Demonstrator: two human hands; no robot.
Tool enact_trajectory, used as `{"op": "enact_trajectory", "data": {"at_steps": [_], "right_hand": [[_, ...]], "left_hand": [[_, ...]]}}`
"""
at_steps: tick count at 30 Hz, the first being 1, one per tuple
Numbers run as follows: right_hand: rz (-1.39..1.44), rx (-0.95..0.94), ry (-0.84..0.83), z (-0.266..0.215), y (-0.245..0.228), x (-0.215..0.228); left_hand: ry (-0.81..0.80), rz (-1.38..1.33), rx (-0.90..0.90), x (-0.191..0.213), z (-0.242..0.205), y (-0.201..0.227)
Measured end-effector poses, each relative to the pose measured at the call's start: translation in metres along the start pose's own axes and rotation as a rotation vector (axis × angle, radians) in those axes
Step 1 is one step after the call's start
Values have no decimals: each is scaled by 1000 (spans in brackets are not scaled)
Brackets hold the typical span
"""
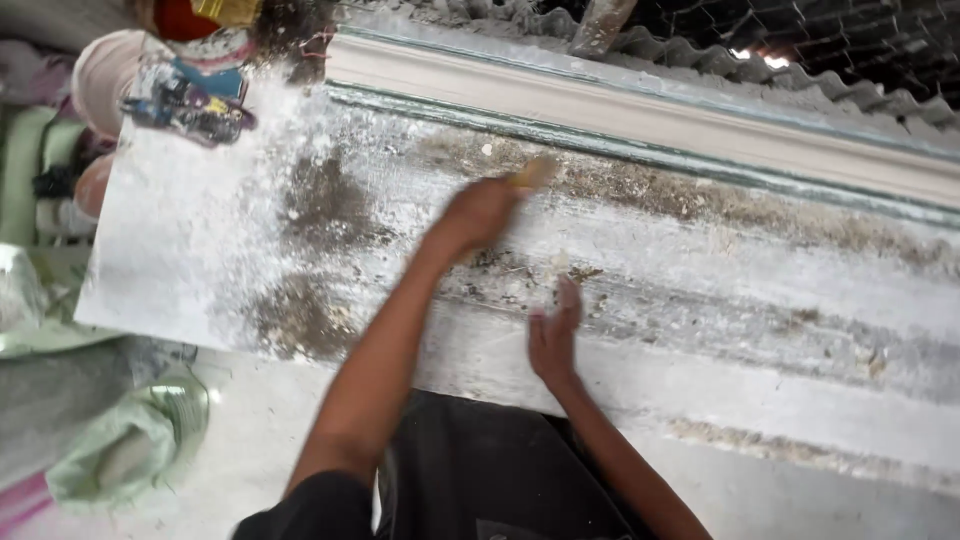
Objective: Cleaning a workbench surface using a hand broom, scraper, and sponge.
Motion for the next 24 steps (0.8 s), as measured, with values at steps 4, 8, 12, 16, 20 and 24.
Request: {"op": "enact_trajectory", "data": {"at_steps": [4,8,12,16,20,24], "right_hand": [[-155,82,47,13,64,82],[-343,0,-48,16,112,106],[-417,14,-116,24,102,104],[-211,-46,-72,22,104,115],[-195,-21,-50,21,114,115],[-160,-9,-41,22,93,122]], "left_hand": [[191,125,322,22,-79,-133],[705,818,560,-53,-115,-217],[760,746,56,-155,-46,-34],[198,97,183,-183,11,71],[36,-245,328,-116,-5,59],[393,-368,302,-9,-100,-41]]}}
Point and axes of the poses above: each hand's wrist, its own z-axis towards the middle knuckle, its own x-axis out of the back of the hand, y = z × x, the point moved 6 cm from there along z, towards the middle knuckle, and after that the axes turned 3 degrees about -x, right-handed, at the moved point
